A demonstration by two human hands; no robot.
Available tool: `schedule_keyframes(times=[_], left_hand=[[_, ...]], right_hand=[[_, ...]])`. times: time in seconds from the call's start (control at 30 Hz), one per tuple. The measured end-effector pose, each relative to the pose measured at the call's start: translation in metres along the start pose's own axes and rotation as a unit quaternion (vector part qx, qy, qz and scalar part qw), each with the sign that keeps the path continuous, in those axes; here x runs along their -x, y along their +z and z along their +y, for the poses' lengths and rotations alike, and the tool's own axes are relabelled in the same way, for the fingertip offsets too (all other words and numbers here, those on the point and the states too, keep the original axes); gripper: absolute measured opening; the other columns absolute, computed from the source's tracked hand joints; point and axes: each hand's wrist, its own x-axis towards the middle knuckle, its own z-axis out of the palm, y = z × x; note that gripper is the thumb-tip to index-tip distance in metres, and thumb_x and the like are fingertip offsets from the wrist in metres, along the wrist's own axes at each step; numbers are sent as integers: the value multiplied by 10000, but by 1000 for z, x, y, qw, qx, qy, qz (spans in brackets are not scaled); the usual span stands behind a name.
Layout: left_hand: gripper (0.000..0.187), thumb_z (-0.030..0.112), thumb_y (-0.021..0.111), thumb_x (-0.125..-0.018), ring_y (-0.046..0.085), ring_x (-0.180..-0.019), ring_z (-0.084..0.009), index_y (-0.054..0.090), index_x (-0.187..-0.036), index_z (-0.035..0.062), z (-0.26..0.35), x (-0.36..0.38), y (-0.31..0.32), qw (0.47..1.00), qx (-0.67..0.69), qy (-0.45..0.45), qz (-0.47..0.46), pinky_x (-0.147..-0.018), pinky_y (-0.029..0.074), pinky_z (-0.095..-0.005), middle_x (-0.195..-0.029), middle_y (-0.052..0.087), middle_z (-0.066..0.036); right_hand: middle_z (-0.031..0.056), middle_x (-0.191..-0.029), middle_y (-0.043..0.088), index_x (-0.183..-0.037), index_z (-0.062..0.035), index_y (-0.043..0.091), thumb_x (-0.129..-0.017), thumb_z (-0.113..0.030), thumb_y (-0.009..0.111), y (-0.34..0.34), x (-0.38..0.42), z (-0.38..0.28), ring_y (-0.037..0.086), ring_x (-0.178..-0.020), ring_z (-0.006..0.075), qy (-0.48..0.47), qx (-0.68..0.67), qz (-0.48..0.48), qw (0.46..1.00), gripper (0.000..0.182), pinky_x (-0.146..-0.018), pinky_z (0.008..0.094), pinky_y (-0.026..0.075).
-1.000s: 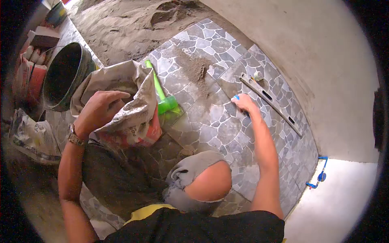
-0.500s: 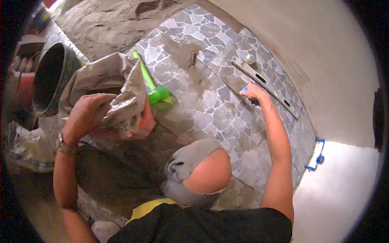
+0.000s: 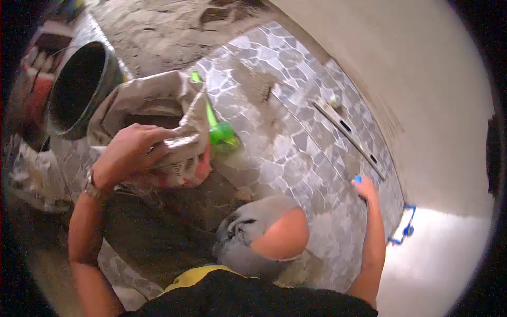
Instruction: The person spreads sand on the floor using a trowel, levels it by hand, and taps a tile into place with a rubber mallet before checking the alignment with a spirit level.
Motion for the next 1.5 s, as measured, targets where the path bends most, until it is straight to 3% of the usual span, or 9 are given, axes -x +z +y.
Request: schedule_keyframes(times=[0.03, 0.1, 0.17, 0.43, 0.77, 0.87, 0.97, 1.33, 1.5], left_hand=[[327, 146, 652, -863, 682, -881, -374, 688, -1180, 80, 3, -1, -3, 1000, 4, -1, -14, -815, 547, -435, -972, 713, -165], [324, 136, 655, -862, 683, -879, -374, 688, -1178, 77, -2, -5, 0, 1000, 16, -4, -16, -814, 549, -429, -983, 714, -171], [323, 120, 664, -859, 690, -878, -362, 689, -1177, 69, -2, -6, 1, 999, 29, -13, -17, -814, 551, -417, -994, 716, -176], [337, 40, 710, -847, 712, -857, -230, 696, -1184, 53, -2, 24, -19, 986, 38, -139, 87, -797, 549, -361, -1006, 737, -154], [324, 25, 676, -844, 685, -856, -300, 671, -1167, 30, 29, 57, -37, 968, -41, -207, 136, -818, 506, -376, -898, 707, -130], [328, 31, 689, -839, 658, -850, -314, 672, -1166, 52, 33, 55, -35, 969, -42, -219, 107, -818, 495, -391, -904, 700, -101], [347, 31, 694, -834, 639, -860, -313, 670, -1177, 69, 36, 57, -27, 967, -83, -228, 78, -819, 487, -396, -901, 692, -85], [358, 15, 682, -826, 653, -809, -275, 673, -1184, 33, 19, 75, -32, 954, -92, -260, 121, -778, 494, -366, -862, 679, -114], [376, 9, 681, -815, 645, -836, -283, 673, -1189, 48, 28, 62, -39, 962, -70, -243, 101, -805, 484, -369, -870, 676, -114]], right_hand=[[199, -985, 716, -1086, -2, 680, -842, -465, 684, 17, -9, -1, 705, -875, 310, -61, -33, 56, 996, 524, -757, 426, 541], [246, -1023, 697, -1038, -7, 683, -854, -448, 680, -32, 32, -92, 675, -971, 396, 13, -285, -129, 950, 478, -835, 477, 521], [236, -1027, 695, -1099, -17, 663, -836, -442, 707, 14, 5, -100, 666, -967, 418, -171, -180, -30, 968, 502, -838, 478, 518], [224, -1063, 679, -1161, -70, 646, -854, -398, 693, 56, -64, -180, 640, -1002, 435, -308, -139, 80, 938, 452, -837, 514, 517], [206, -1136, 662, -1191, -112, 647, -827, -381, 723, -5, -242, -326, 640, -1052, 414, -382, -131, 165, 900, 459, -880, 513, 523], [202, -1206, 654, -1219, -124, 641, -859, -435, 671, -57, -283, -389, 629, -1103, 415, -303, -72, 151, 938, 476, -899, 532, 516], [266, -1091, 668, -1069, -30, 640, -902, -414, 641, -99, -278, -433, 643, -1029, 456, -294, -228, 194, 908, 419, -858, 541, 512], [223, -1056, 614, -1267, -68, 583, -881, -302, 691, 50, -81, -232, 625, -955, 441, -347, -161, 130, 915, 464, -763, 522, 518], [186, -1033, 608, -1257, -108, 593, -867, -311, 701, 61, -96, -247, 638, -945, 412, -363, -152, 124, 911, 453, -761, 521, 524]])
